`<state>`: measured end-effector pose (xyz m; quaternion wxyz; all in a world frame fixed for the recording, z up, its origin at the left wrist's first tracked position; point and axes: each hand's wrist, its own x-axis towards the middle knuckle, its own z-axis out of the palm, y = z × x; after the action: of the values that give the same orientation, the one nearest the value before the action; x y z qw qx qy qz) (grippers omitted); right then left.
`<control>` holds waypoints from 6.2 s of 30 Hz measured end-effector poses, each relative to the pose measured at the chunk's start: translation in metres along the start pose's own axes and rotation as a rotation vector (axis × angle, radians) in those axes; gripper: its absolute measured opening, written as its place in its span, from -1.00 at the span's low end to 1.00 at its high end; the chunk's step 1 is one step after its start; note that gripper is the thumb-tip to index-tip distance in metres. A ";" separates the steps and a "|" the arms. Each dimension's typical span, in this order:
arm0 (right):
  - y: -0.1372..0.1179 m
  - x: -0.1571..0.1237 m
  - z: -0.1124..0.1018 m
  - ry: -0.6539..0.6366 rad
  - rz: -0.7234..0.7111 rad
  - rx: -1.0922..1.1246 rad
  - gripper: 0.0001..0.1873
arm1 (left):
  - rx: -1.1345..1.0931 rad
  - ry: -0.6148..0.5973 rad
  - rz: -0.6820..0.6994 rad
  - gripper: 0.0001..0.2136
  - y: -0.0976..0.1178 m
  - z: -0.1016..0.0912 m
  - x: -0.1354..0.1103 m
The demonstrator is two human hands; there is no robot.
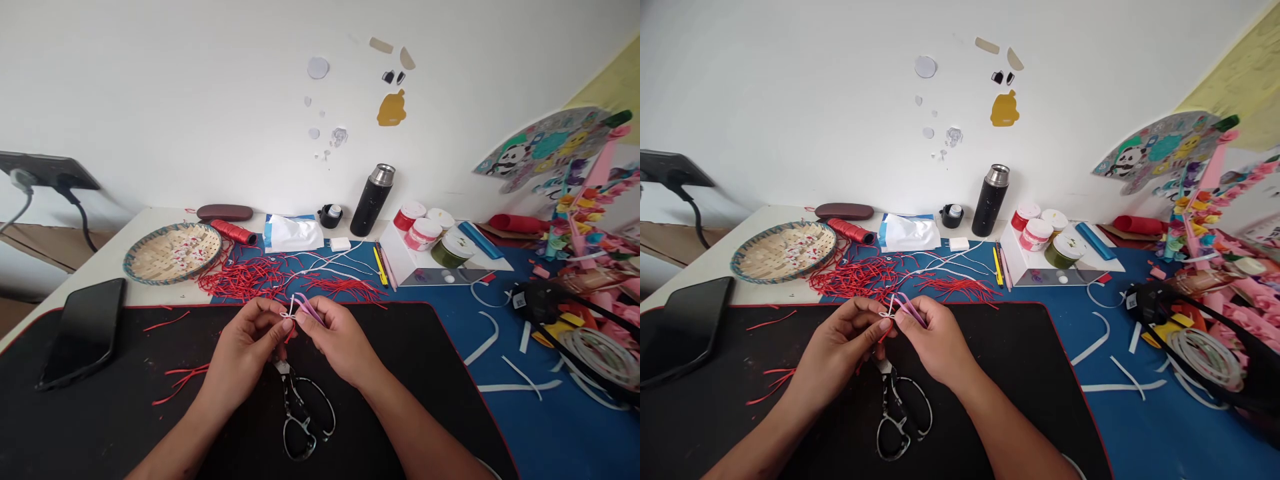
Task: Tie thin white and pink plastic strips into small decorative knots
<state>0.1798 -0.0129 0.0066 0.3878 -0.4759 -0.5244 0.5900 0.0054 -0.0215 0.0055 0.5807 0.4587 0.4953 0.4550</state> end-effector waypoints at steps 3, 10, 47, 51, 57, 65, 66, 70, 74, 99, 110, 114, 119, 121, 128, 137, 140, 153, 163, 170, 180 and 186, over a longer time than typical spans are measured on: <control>0.001 0.001 -0.002 0.049 -0.036 -0.034 -0.74 | 0.032 0.010 0.009 -0.70 0.000 -0.002 0.000; 0.001 0.000 -0.006 0.081 -0.127 -0.110 -0.74 | 0.072 0.039 0.009 -0.68 -0.004 -0.006 0.002; -0.003 -0.005 -0.011 0.088 -0.346 -0.558 -0.67 | 0.066 0.051 -0.002 -0.71 -0.002 -0.005 0.000; -0.001 -0.006 -0.012 0.086 -0.356 -0.603 -0.68 | 0.090 0.056 0.009 -0.71 -0.003 -0.006 -0.001; -0.003 -0.006 -0.011 0.051 -0.333 -0.631 -0.71 | 0.169 0.047 0.053 -0.72 -0.004 -0.006 -0.003; -0.007 -0.007 -0.009 -0.015 -0.288 -0.647 -0.72 | 0.199 0.003 0.087 -0.54 0.001 -0.003 -0.003; -0.007 -0.008 -0.009 -0.024 -0.286 -0.661 -0.72 | 0.205 -0.004 0.093 -0.53 0.001 -0.003 -0.003; -0.008 -0.008 -0.010 -0.034 -0.278 -0.702 -0.74 | 0.237 -0.018 0.102 -0.58 0.000 -0.004 -0.002; -0.010 -0.009 -0.010 -0.036 -0.272 -0.695 -0.74 | 0.239 -0.027 0.090 -0.58 -0.002 -0.005 -0.002; -0.013 -0.010 -0.007 -0.044 -0.244 -0.676 -0.73 | 0.194 0.035 0.097 -0.70 -0.004 -0.005 -0.003; -0.013 -0.011 -0.007 -0.045 -0.249 -0.677 -0.75 | 0.159 0.028 0.095 -0.73 -0.002 -0.004 -0.003; -0.013 -0.012 -0.007 -0.050 -0.240 -0.680 -0.75 | 0.136 0.016 0.084 -0.78 -0.003 -0.004 -0.003; -0.013 -0.012 -0.007 -0.050 -0.239 -0.684 -0.75 | 0.139 0.015 0.085 -0.75 -0.004 -0.005 -0.003; -0.014 -0.012 -0.007 -0.050 -0.235 -0.689 -0.75 | 0.142 0.012 0.078 -0.77 -0.005 -0.005 -0.002; -0.014 -0.012 -0.007 -0.052 -0.229 -0.677 -0.74 | 0.135 0.006 0.070 -0.77 -0.005 -0.006 -0.002; -0.012 -0.012 -0.007 -0.028 -0.257 -0.547 -0.71 | 0.104 0.021 0.056 -0.69 -0.002 -0.005 0.000; -0.011 -0.011 -0.009 0.027 -0.228 -0.384 -0.71 | 0.071 0.021 0.037 -0.64 0.000 -0.006 0.000; -0.008 -0.006 -0.010 0.073 -0.143 -0.160 -0.76 | -0.032 -0.151 -0.044 -0.68 0.000 -0.007 0.000; -0.010 -0.006 -0.010 0.029 -0.097 -0.184 -0.77 | -0.018 -0.131 -0.118 -0.67 0.002 -0.006 0.004; -0.011 -0.007 -0.010 0.028 -0.090 -0.151 -0.80 | -0.043 -0.124 -0.155 -0.67 0.000 -0.007 0.005; -0.008 -0.004 -0.009 -0.001 -0.062 -0.152 -0.82 | -0.026 -0.082 -0.124 -0.68 -0.001 -0.008 0.004; -0.007 -0.004 -0.008 0.007 -0.055 -0.167 -0.83 | -0.013 -0.077 -0.125 -0.70 0.000 -0.007 0.003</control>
<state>0.1887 -0.0135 0.0142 0.3646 -0.4941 -0.5832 0.5318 -0.0016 -0.0175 0.0047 0.6298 0.4403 0.4973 0.4028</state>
